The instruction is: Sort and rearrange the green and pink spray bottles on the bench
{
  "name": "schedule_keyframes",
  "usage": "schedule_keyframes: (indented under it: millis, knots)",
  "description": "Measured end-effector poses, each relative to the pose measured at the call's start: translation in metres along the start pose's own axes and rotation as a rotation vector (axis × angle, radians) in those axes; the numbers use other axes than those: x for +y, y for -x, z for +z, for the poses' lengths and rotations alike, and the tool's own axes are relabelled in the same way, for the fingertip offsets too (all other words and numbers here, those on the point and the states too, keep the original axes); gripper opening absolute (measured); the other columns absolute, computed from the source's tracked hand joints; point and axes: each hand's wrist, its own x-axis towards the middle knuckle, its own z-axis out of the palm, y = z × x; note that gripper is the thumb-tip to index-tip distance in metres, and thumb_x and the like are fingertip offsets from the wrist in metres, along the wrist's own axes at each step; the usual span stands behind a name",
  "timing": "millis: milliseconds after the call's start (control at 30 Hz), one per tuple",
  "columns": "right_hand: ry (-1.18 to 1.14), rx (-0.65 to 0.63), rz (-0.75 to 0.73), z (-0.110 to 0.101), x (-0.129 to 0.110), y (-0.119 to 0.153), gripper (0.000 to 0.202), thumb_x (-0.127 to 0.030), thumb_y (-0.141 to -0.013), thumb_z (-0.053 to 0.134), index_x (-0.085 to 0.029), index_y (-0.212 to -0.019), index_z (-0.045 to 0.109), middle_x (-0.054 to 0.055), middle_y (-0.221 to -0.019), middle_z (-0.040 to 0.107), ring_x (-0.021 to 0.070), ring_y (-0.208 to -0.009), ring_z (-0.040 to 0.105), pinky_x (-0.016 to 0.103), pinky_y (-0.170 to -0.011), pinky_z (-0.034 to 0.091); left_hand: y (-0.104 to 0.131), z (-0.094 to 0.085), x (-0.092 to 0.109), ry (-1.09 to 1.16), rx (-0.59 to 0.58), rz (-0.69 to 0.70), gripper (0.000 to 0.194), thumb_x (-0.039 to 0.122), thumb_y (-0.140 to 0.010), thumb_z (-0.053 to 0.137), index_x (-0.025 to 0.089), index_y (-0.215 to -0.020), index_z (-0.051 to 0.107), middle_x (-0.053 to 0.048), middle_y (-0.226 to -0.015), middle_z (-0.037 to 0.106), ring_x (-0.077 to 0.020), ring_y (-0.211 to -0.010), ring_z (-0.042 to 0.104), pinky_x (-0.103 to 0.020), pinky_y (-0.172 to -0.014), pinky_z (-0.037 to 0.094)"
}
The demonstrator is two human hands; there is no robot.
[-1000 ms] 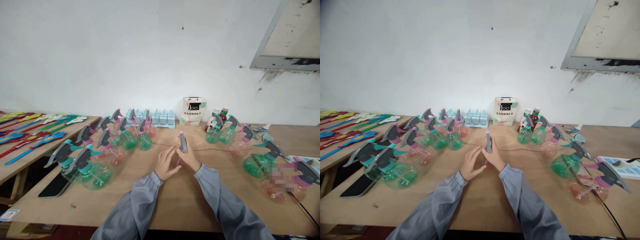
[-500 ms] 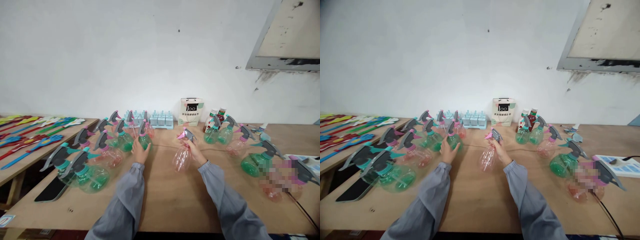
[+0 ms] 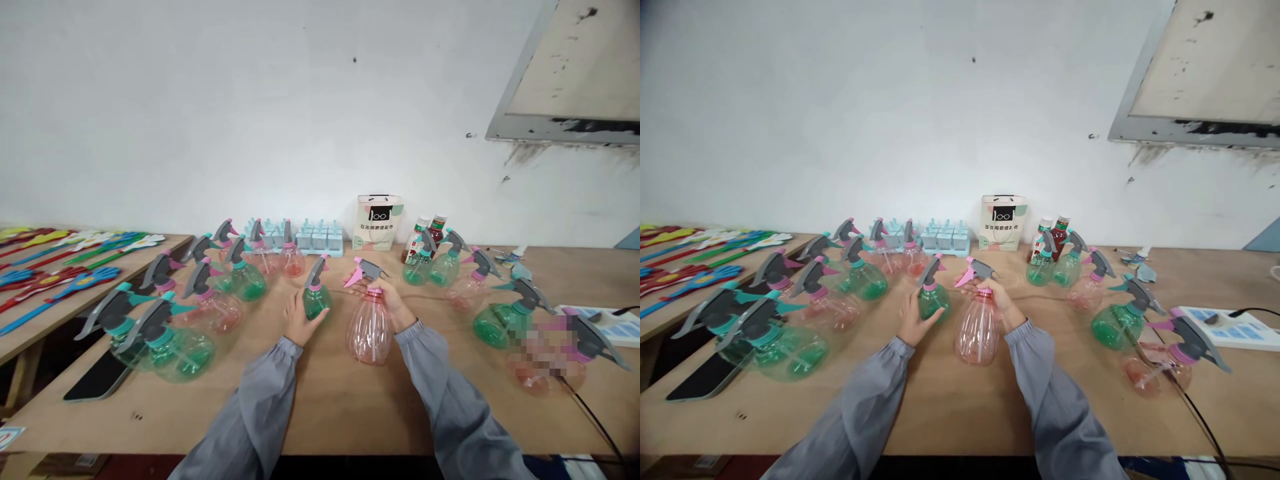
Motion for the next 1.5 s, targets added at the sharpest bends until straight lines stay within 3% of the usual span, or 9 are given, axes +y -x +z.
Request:
schedule_keyframes:
  millis: [167, 333, 500, 667, 867, 1067, 1267, 1433, 1500]
  knots:
    - [-0.039, 0.032, 0.011, -0.002, 0.01, -0.007, 0.029, -0.03, -0.056, 0.058, -0.021, -0.08, 0.072, 0.006, -0.084, 0.077, 0.0264, -0.087, 0.073, 0.033, -0.069, 0.055, -0.004, -0.007, -0.007, 0.139, -0.055, 0.137, 0.078, 0.049, -0.074, 0.076, 0.019, -0.138, 0.045, -0.015, -0.122, 0.059, -0.0322, -0.123, 0.057, -0.049, -0.103, 0.047]
    - [-0.065, 0.127, -0.016, 0.009, 0.005, -0.007, 0.018, -0.028, -0.05, 0.056, -0.022, -0.063, 0.067, 0.005, -0.071, 0.075, 0.0235, -0.073, 0.069, 0.03, -0.055, 0.05, -0.005, -0.01, -0.008, 0.125, -0.04, 0.149, 0.078, 0.052, -0.074, 0.077, 0.02, -0.137, 0.046, -0.014, -0.119, 0.061, -0.0324, -0.121, 0.059, -0.05, -0.103, 0.048]
    - [-0.038, 0.056, 0.056, 0.017, 0.001, -0.004, 0.02, -0.026, -0.05, 0.058, -0.023, -0.067, 0.068, 0.004, -0.078, 0.076, 0.0258, -0.081, 0.071, 0.031, -0.059, 0.052, -0.005, -0.01, -0.008, 0.129, -0.049, 0.155, 0.079, 0.052, -0.073, 0.077, 0.02, -0.138, 0.046, -0.014, -0.119, 0.061, -0.0323, -0.119, 0.06, -0.049, -0.101, 0.049]
    - [-0.045, 0.123, 0.0, 0.014, 0.01, -0.008, 0.019, -0.028, -0.05, 0.055, -0.021, -0.063, 0.067, 0.005, -0.068, 0.073, 0.0225, -0.068, 0.068, 0.03, -0.055, 0.05, -0.005, -0.011, -0.007, 0.083, -0.046, 0.131, 0.078, 0.05, -0.073, 0.078, 0.021, -0.138, 0.046, -0.014, -0.122, 0.062, -0.0334, -0.122, 0.059, -0.051, -0.103, 0.046]
    - [-0.056, 0.04, 0.022, 0.015, 0.012, -0.01, 0.022, -0.026, -0.048, 0.056, -0.021, -0.066, 0.069, 0.004, -0.077, 0.075, 0.0213, -0.073, 0.067, 0.026, -0.053, 0.048, -0.005, -0.013, -0.005, 0.069, -0.072, 0.113, 0.078, 0.047, -0.072, 0.079, 0.022, -0.138, 0.046, -0.015, -0.127, 0.062, -0.0335, -0.123, 0.059, -0.052, -0.104, 0.044]
    - [-0.055, 0.21, 0.043, 0.012, 0.016, -0.012, 0.019, -0.026, -0.048, 0.054, -0.02, -0.06, 0.067, 0.005, -0.068, 0.072, 0.0193, -0.065, 0.064, 0.028, -0.056, 0.048, -0.006, -0.015, -0.005, 0.077, -0.087, 0.109, 0.078, 0.048, -0.072, 0.079, 0.022, -0.137, 0.047, -0.014, -0.127, 0.062, -0.0336, -0.123, 0.059, -0.051, -0.104, 0.045]
    - [-0.057, 0.108, 0.022, 0.015, 0.012, -0.011, 0.026, -0.024, -0.049, 0.056, -0.022, -0.071, 0.07, 0.005, -0.08, 0.075, 0.0226, -0.079, 0.067, 0.027, -0.055, 0.046, -0.005, -0.015, -0.005, 0.087, -0.083, 0.111, 0.078, 0.049, -0.071, 0.08, 0.021, -0.137, 0.047, -0.014, -0.124, 0.062, -0.0336, -0.122, 0.059, -0.052, -0.107, 0.043]
    - [-0.048, 0.119, 0.023, 0.014, 0.017, -0.012, 0.018, -0.025, -0.047, 0.054, -0.02, -0.059, 0.067, 0.005, -0.067, 0.071, 0.019, -0.064, 0.06, 0.028, -0.054, 0.044, -0.006, -0.016, -0.005, 0.108, -0.096, 0.104, 0.08, 0.048, -0.071, 0.08, 0.021, -0.138, 0.045, -0.014, -0.126, 0.06, -0.0333, -0.125, 0.057, -0.051, -0.108, 0.043]
    - [-0.049, 0.137, 0.009, 0.015, 0.016, -0.012, 0.018, -0.025, -0.046, 0.054, -0.02, -0.058, 0.066, 0.005, -0.066, 0.07, 0.0195, -0.066, 0.061, 0.028, -0.056, 0.045, -0.006, -0.016, -0.005, 0.113, -0.101, 0.109, 0.079, 0.047, -0.071, 0.08, 0.021, -0.137, 0.045, -0.014, -0.125, 0.06, -0.0337, -0.125, 0.057, -0.052, -0.107, 0.043]
